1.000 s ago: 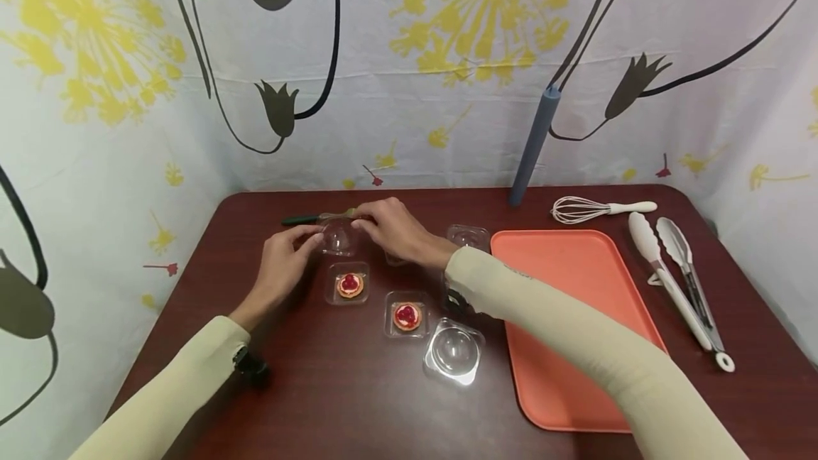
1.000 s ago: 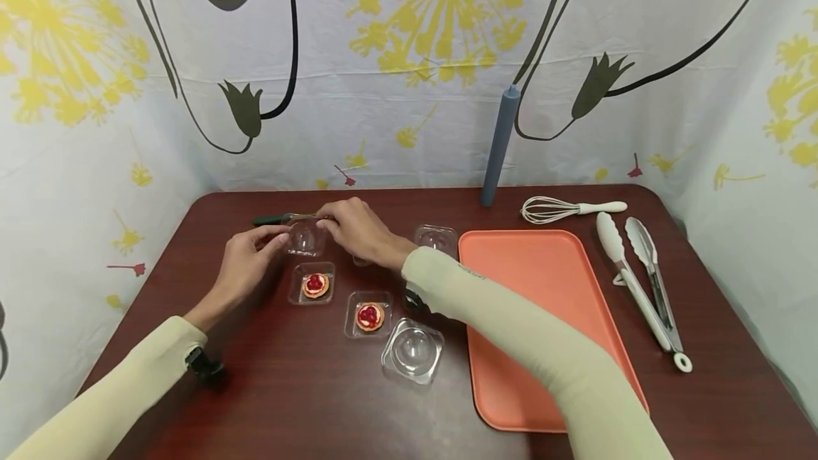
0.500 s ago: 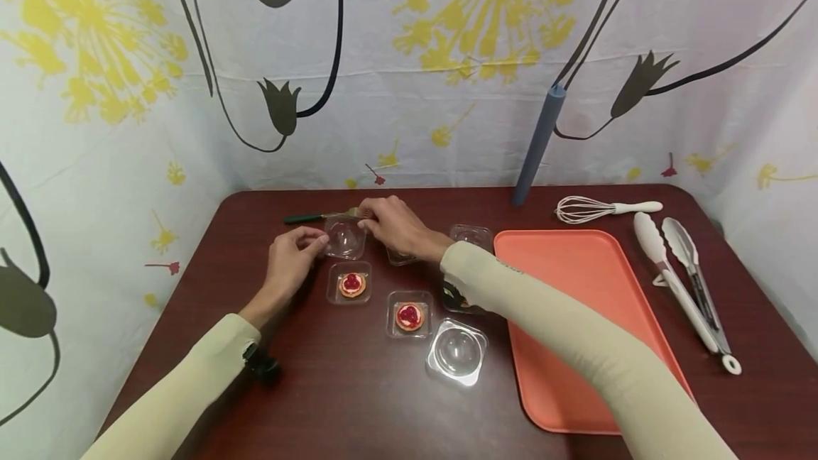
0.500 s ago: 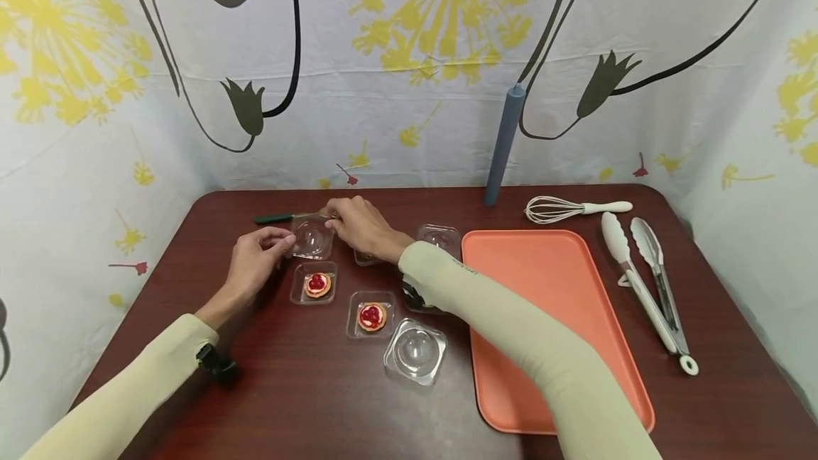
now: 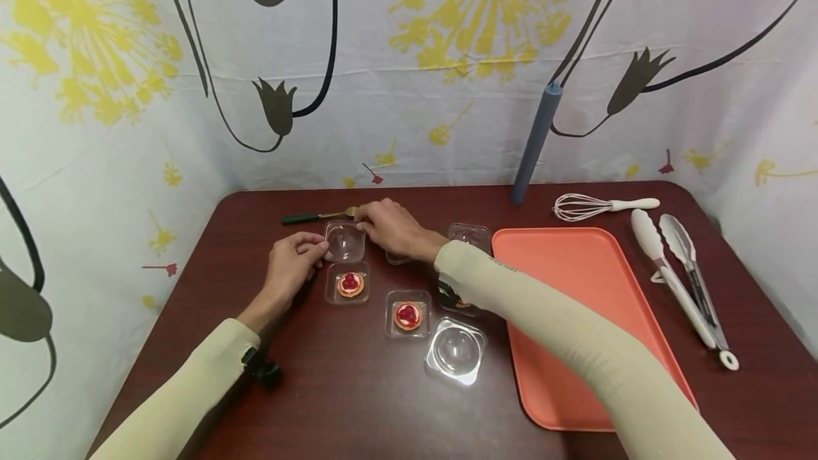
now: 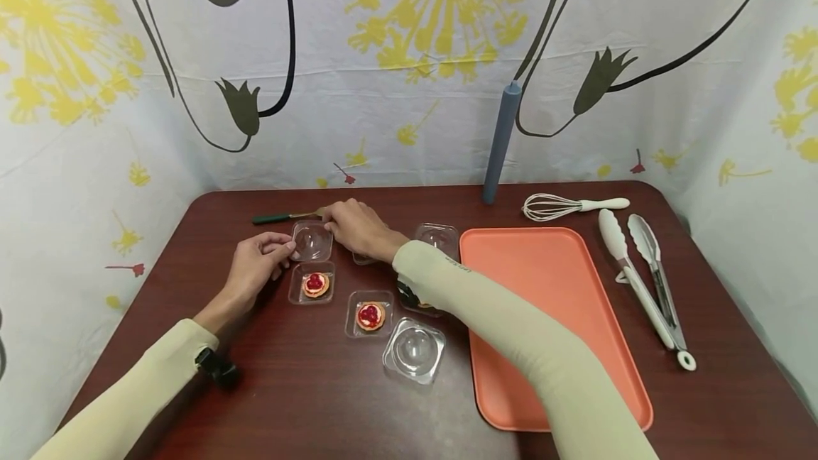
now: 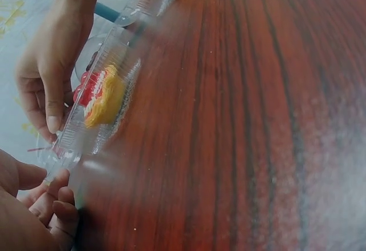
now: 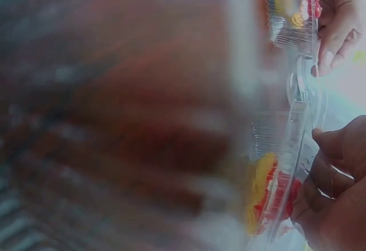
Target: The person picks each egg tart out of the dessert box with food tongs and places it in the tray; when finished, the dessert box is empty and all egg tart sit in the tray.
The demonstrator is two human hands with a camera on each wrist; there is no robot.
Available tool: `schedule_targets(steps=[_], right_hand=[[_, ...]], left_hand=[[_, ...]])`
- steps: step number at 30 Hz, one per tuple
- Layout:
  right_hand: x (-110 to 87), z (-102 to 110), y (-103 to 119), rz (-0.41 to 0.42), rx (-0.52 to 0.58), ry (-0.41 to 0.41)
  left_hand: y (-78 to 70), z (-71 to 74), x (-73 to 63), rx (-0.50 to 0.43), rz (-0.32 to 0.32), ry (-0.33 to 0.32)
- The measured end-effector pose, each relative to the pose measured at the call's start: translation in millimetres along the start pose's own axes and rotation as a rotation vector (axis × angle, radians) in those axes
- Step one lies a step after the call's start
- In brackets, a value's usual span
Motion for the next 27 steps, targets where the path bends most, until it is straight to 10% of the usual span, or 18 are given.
schedule_targets(steps=[27], right_hand=[[0.5,0.3,0.2,0.014,-0.087,0.022]], left_hand=[[-2.6,2.4,1.2,0.121,-0.029,0.013]])
Point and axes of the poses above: each hand's wrist, its own x-axis towards the middle knuckle, its own z-axis out of the back of the hand, y = z × x, the point moved 1 cm from there along x, towards the middle knuckle, and after that the axes turned 7 degrees about x, right-handed, at the moved point
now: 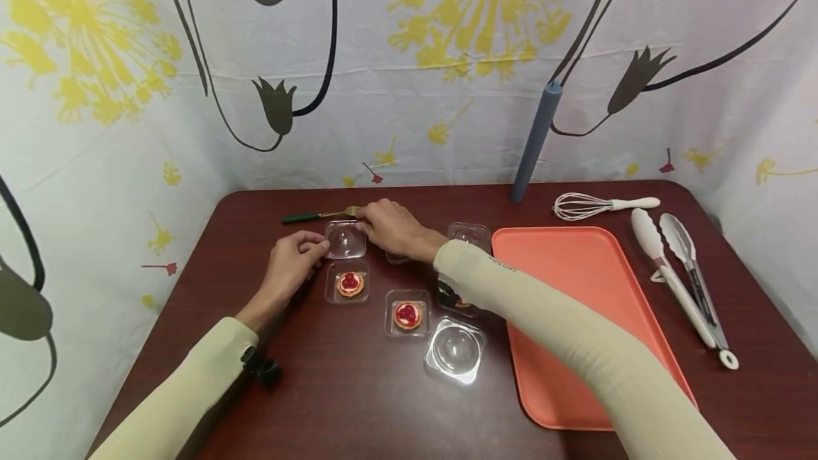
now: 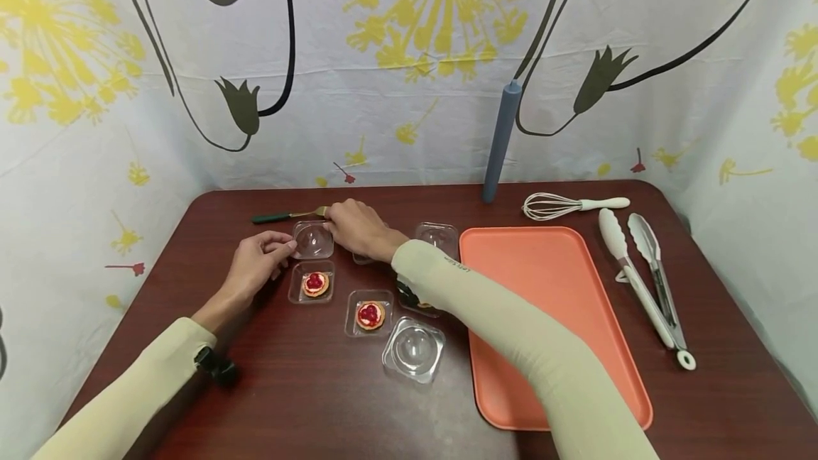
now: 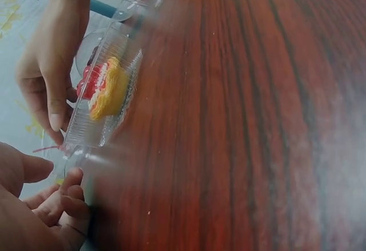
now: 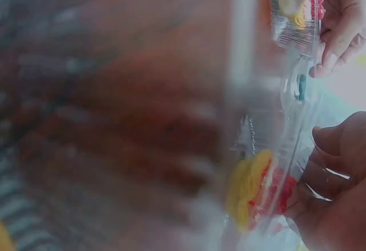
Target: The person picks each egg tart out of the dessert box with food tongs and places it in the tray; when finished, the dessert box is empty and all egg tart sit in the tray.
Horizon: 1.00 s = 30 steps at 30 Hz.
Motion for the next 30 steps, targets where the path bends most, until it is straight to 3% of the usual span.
schedule_targets(steps=[8,13,18,26,30], right_hand=[[-7.3,21.5,-4.9,0.006,0.016,-0.028],[-16.1,35.7,-7.3,-0.004,0.005,-0.043],[-28.1,43.4,-8.3,0.006,-0.024,-0.049],[-52.5,47.6,-6.7,0.113,-0.055,-0.043],[-63.5,46.1,-7.5,0.165,-0.051,-0.041]], left_hand=[[-8.6,10.7,-3.1,0.180,-0.042,-0.041],[-20.2,13.9,-6.4,0.203,-0.091,-0.088],[-35.9,6.9,-9.7,0.218,-0.199,-0.105],[-53.5,-13.8,-17.7,0.186,-0.297,-0.001],[-58.2,-23.9,-19.0,0.225,-0.342,0.056]])
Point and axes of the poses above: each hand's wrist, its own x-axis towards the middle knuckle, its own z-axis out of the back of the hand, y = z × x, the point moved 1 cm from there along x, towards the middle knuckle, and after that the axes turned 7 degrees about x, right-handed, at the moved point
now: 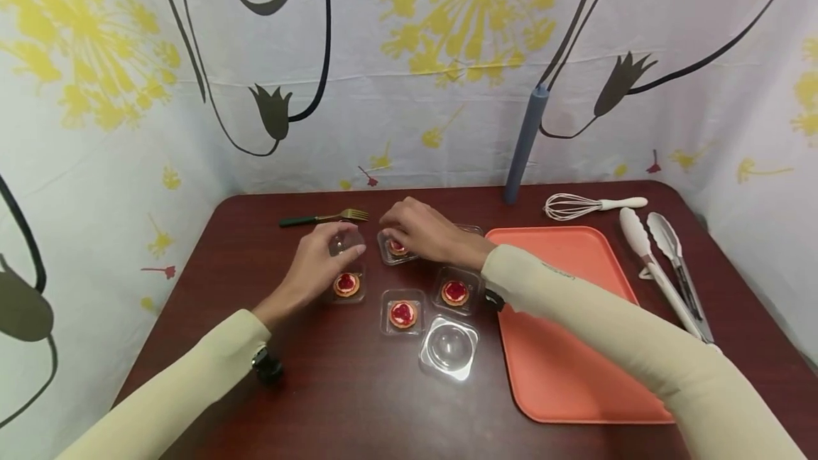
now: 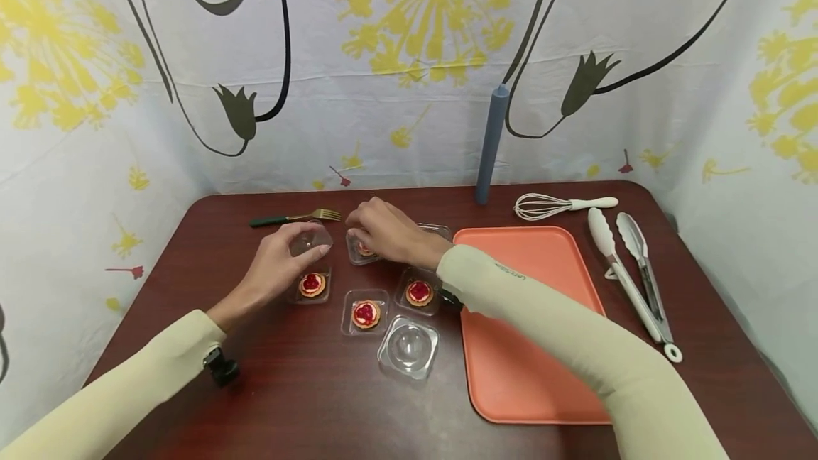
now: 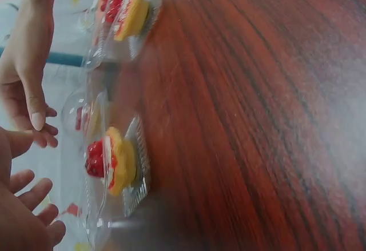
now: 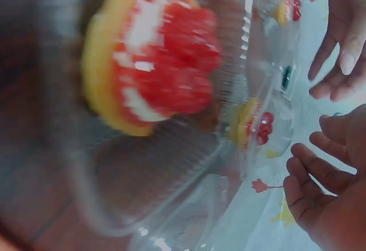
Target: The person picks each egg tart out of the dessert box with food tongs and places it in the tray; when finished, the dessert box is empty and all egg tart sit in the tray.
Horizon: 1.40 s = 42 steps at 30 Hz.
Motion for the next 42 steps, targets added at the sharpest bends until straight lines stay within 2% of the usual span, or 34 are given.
schedule_targets(steps=[7,10,13,15,19,22,26,33,39,42], right_hand=[[-19.1,-1.9,-1.3,0.036,0.009,0.021],[-25.3,-2.8,-4.2,0.060,-0.002,0.021],[-30.1,-3.6,-7.4,0.077,-0.001,0.022],[-32.7,-3.9,-9.0,0.075,0.005,0.029],[-37.3,-4.4,-12.3,0.065,-0.013,0.059],[-39.8,-4.3,-14.5,0.054,-0.025,0.095],[-43.0,-3.6,-15.7,0.051,-0.019,0.123],[-46.3,-2.4,-15.0,0.068,-0.052,0.126],[-48.1,-1.9,-14.3,0.054,-0.065,0.124],[-49.4,-2.0,-14.4,0.048,-0.068,0.124]], left_hand=[[-4.5,-17.4,8.9,0.069,-0.098,0.066],[20.0,-37.3,21.4,0.086,-0.154,0.049],[47.3,-56.8,34.3,0.095,-0.178,0.046],[48.2,-60.0,35.5,0.106,-0.184,0.057],[39.7,-61.2,35.6,0.093,-0.157,0.082],[44.7,-67.2,41.4,0.085,-0.142,0.090],[36.8,-66.9,42.4,0.110,-0.163,0.094],[20.3,-63.3,39.3,0.170,-0.184,0.122],[19.4,-68.2,41.2,0.216,-0.211,0.123],[17.9,-70.1,41.4,0.205,-0.205,0.123]])
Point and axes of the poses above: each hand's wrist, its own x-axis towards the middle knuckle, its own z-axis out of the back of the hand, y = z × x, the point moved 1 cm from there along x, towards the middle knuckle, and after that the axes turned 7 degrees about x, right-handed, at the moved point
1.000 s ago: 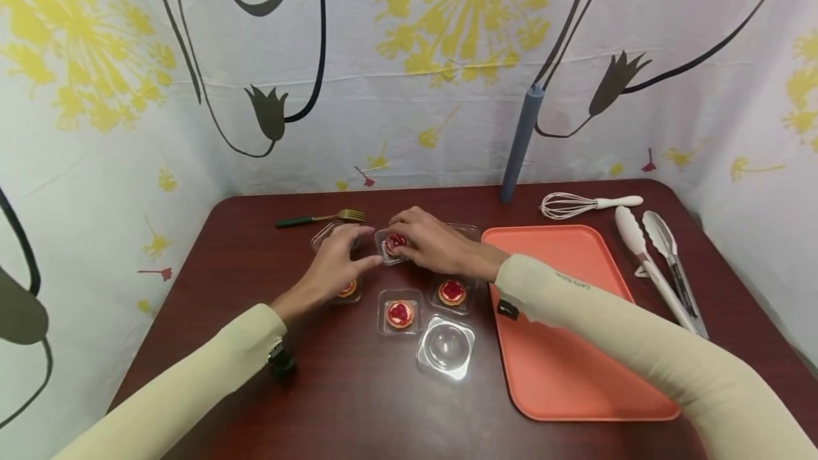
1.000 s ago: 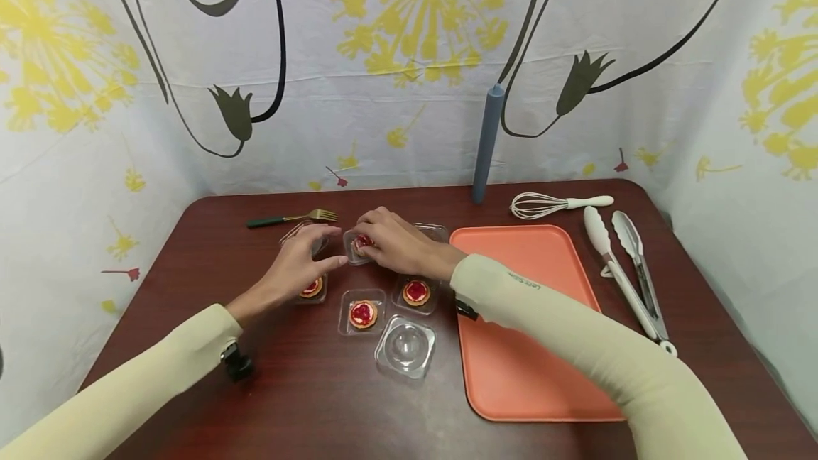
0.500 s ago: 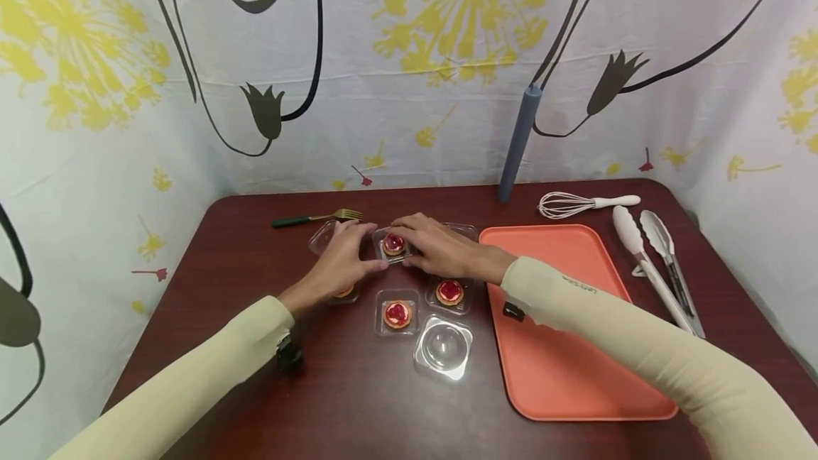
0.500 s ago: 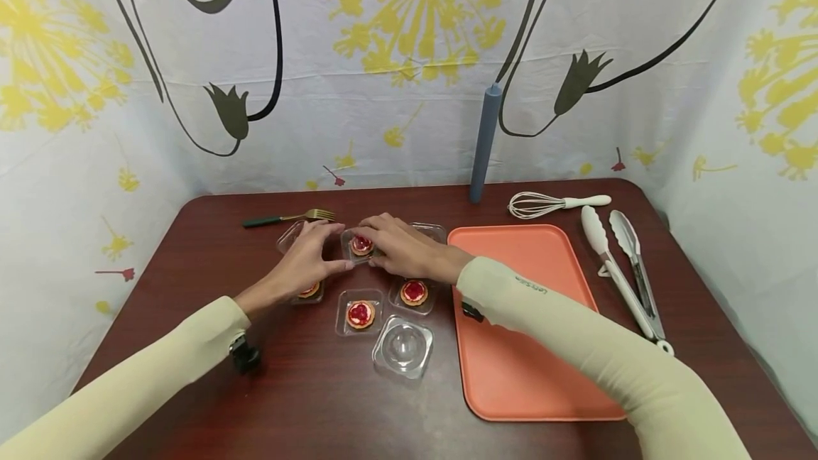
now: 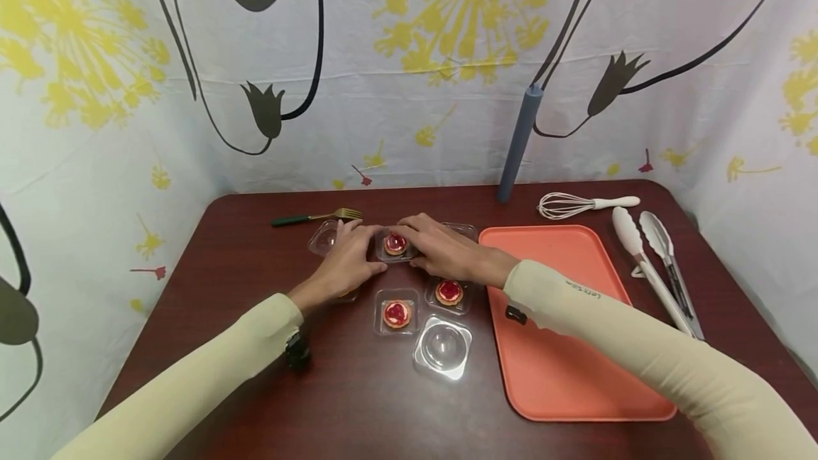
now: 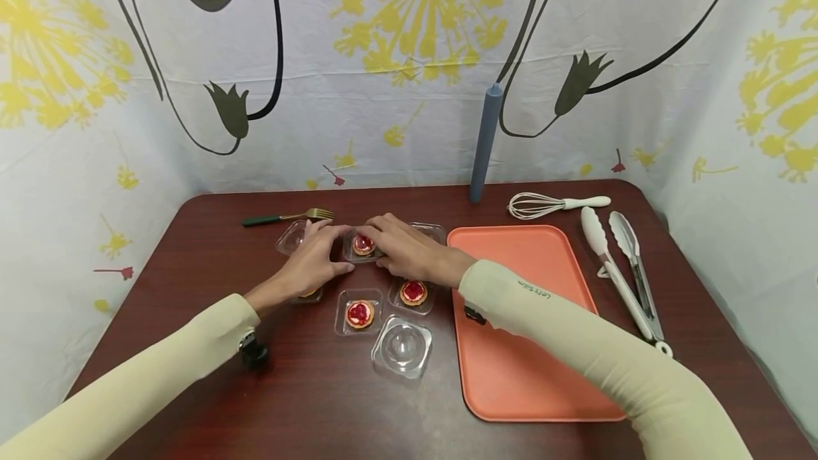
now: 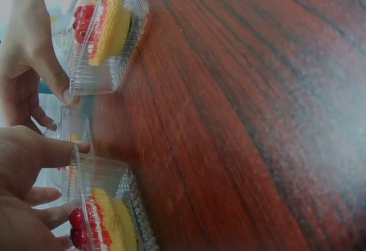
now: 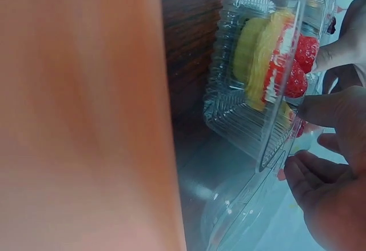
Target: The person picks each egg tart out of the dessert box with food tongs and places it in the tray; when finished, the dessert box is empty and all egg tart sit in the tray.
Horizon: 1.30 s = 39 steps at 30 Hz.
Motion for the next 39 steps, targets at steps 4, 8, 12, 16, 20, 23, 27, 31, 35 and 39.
schedule_targets(steps=[4,8,12,16,20,23,27,31,35,39], right_hand=[[-0.7,-1.1,-0.8,0.000,-0.010,-0.009],[-0.8,-1.6,-1.5,-0.002,-0.018,-0.016],[-0.5,-1.8,-1.2,-0.004,-0.026,-0.016],[-0.4,-1.8,-0.7,-0.006,-0.025,-0.019],[-0.6,-0.9,-0.7,-0.015,-0.011,-0.027],[-1.3,-0.5,-1.2,-0.028,0.009,-0.032],[-2.2,-0.5,-2.3,-0.052,0.041,-0.038],[-4.1,-0.4,-4.3,-0.070,0.055,-0.049],[-5.6,0.4,-6.8,-0.079,0.067,-0.054],[-6.7,1.5,-9.1,-0.090,0.084,-0.059]], left_hand=[[-7.7,4.2,-0.9,-0.019,0.024,0.027],[-23.3,15.3,-4.1,-0.002,0.050,0.076],[-33.1,20.8,-6.0,0.019,0.087,0.116],[-34.2,20.3,-6.3,0.030,0.104,0.126],[-34.8,20.6,-7.1,0.070,0.077,0.120],[-35.0,20.7,-7.7,0.090,0.048,0.106],[-34.6,20.9,-7.8,0.114,0.018,0.085],[-28.8,17.2,-6.1,0.099,-0.012,0.062],[-16.3,6.7,-3.0,0.064,-0.034,0.026],[-9.0,-0.2,0.0,0.059,-0.037,0.009]])
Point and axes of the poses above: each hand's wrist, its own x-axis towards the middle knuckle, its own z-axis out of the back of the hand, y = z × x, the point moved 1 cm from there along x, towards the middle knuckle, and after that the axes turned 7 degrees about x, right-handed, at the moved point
